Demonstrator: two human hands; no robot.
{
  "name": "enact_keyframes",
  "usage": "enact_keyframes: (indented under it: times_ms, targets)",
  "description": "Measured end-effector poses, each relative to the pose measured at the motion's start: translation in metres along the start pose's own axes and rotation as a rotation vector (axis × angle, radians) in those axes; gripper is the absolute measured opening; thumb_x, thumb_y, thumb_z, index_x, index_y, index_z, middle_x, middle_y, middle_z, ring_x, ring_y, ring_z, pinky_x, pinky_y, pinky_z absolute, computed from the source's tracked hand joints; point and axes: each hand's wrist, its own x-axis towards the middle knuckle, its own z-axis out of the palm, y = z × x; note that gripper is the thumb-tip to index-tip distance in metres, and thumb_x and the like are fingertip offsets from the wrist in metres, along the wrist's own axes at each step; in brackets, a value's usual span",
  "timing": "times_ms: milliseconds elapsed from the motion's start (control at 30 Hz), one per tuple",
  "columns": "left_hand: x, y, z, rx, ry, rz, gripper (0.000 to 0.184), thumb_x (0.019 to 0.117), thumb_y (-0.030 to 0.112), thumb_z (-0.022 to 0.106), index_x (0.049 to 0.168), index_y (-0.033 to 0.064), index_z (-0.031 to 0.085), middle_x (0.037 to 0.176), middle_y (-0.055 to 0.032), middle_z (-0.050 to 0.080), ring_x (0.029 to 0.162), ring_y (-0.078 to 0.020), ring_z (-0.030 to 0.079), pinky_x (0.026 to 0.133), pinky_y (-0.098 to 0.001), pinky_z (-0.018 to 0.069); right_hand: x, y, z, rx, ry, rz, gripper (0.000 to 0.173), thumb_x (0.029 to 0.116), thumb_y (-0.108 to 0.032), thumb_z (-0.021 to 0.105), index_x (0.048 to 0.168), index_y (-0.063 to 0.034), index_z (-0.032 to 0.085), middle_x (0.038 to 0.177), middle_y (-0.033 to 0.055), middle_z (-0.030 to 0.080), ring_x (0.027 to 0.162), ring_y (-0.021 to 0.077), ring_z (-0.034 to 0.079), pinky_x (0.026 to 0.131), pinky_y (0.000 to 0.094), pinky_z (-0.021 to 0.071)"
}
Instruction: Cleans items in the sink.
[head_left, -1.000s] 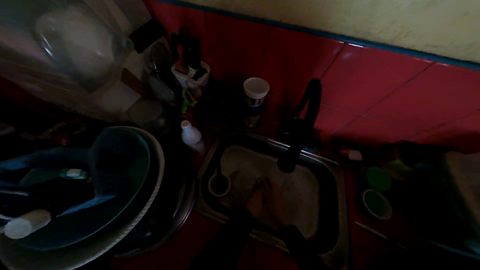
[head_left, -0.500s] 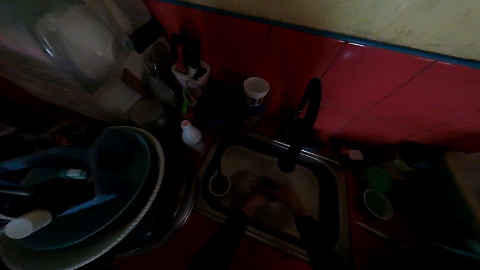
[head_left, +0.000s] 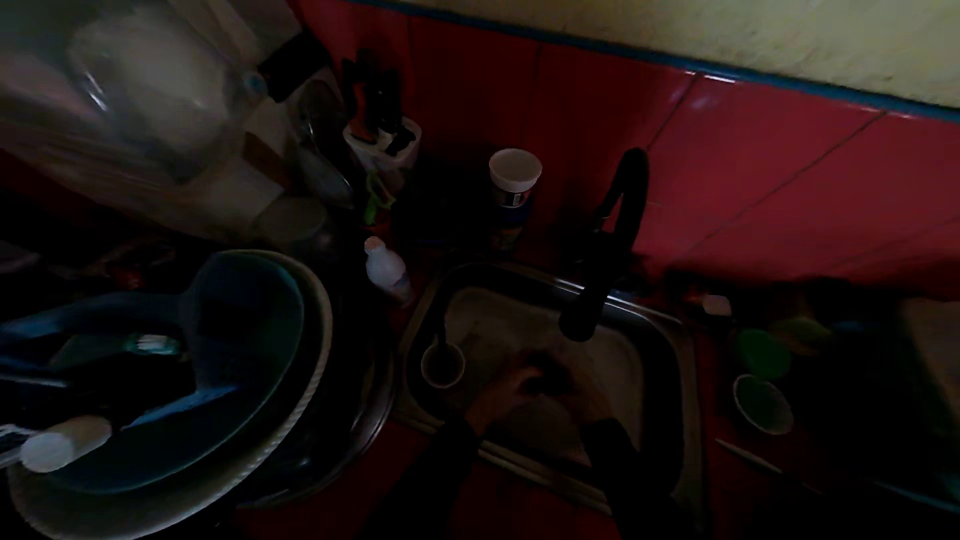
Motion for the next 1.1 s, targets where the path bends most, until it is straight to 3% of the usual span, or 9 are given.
enact_keyframes:
  times_ms: [100,167,267,333,467,567,800,967,1100]
  targets:
    - [0.002,0.000,0.002,0.019,-0.002,-0.094,0.067,0.0937,0.030,0.075,0.149,0.0112,0.044,0.132,-0.0138,0.063,0.114,-0.0237,0.067,0.093,-0.0403,0.0590,0.029,0.011,-0.016,-0.134,-0.114,-0.047,0.023,0.1000,-0.020,0.063,0.115,-0.0036,0.067,0.099,0.0109,0.071,0.089,0.0193,0.068,0.080,0.0379,0.0586]
    - [0.010,-0.009,0.004,0.010,-0.046,-0.104,0.058,0.0913,0.020,0.077,0.140,0.0082,0.049,0.111,-0.0082,0.068,0.092,-0.0145,0.068,0.078,-0.0301,0.0584,0.033,0.012,-0.016,-0.197,-0.118,-0.134,0.032,0.0952,-0.021,0.070,0.123,-0.0071,0.064,0.103,0.0102,0.071,0.090,0.0194,0.069,0.079,0.0375,0.0589]
    - [0.019,-0.007,0.008,0.055,-0.114,-0.167,0.042,0.0904,0.009,0.075,0.127,0.0076,0.054,0.087,-0.0032,0.067,0.068,-0.0079,0.063,0.057,-0.0214,0.0527,0.037,0.011,-0.025,-0.189,-0.141,-0.169,0.037,0.1034,-0.026,0.058,0.138,-0.0111,0.057,0.112,0.0071,0.072,0.092,0.0172,0.070,0.079,0.0347,0.0594]
    - [0.015,0.010,0.013,0.279,-0.117,-0.229,0.050,0.0919,0.012,0.074,0.135,0.0087,0.049,0.087,-0.0039,0.064,0.065,-0.0073,0.058,0.055,-0.0221,0.0486,0.028,0.003,-0.015,-0.130,-0.027,-0.139,0.025,0.1077,-0.026,0.051,0.119,-0.0053,0.061,0.087,0.0054,0.066,0.072,0.0129,0.063,0.063,0.0295,0.0549]
    - [0.011,0.027,0.030,0.795,-0.105,-0.230,0.060,0.0981,0.028,0.067,0.151,0.0106,0.044,0.122,-0.0157,0.062,0.097,-0.0223,0.060,0.084,-0.0416,0.0500,0.007,-0.022,0.009,-0.236,0.182,-0.009,0.013,0.1048,-0.010,0.053,0.101,0.0011,0.060,0.072,0.0053,0.052,0.058,0.0105,0.047,0.052,0.0256,0.0436]
    - [0.022,0.007,0.032,0.892,-0.082,-0.011,0.056,0.0993,0.024,0.065,0.149,0.0039,0.046,0.138,-0.0219,0.059,0.125,-0.0325,0.060,0.106,-0.0510,0.0475,0.003,-0.025,0.015,-0.396,0.225,-0.016,0.015,0.1063,-0.013,0.052,0.107,0.0005,0.059,0.073,0.0051,0.050,0.056,0.0112,0.045,0.050,0.0270,0.0432]
    - [-0.011,0.010,0.052,1.212,0.069,-0.117,0.040,0.1027,0.020,0.056,0.138,-0.0004,0.057,0.134,-0.0228,0.061,0.123,-0.0383,0.061,0.103,-0.0566,0.0501,-0.025,-0.019,0.030,-0.519,0.358,-0.085,0.027,0.1099,-0.015,0.045,0.128,0.0008,0.057,0.103,0.0162,0.062,0.086,0.0221,0.058,0.076,0.0395,0.0516]
    - [-0.025,0.000,0.058,1.208,0.082,-0.174,0.040,0.1043,0.019,0.051,0.138,-0.0018,0.057,0.134,-0.0248,0.061,0.126,-0.0407,0.059,0.106,-0.0575,0.0467,0.003,0.031,0.007,-0.284,0.399,-0.070,0.047,0.1143,-0.031,0.026,0.129,0.0032,0.055,0.098,0.0162,0.060,0.081,0.0218,0.056,0.072,0.0392,0.0504]
    - [-0.036,-0.010,0.060,1.231,0.011,-0.172,0.041,0.1049,0.011,0.048,0.141,-0.0080,0.052,0.141,-0.0300,0.055,0.133,-0.0453,0.052,0.112,-0.0578,0.0399,-0.020,0.036,0.018,-0.190,0.443,-0.005,0.041,0.1143,-0.029,0.023,0.107,0.0004,0.051,0.076,0.0047,0.046,0.062,0.0120,0.045,0.057,0.0283,0.0422]
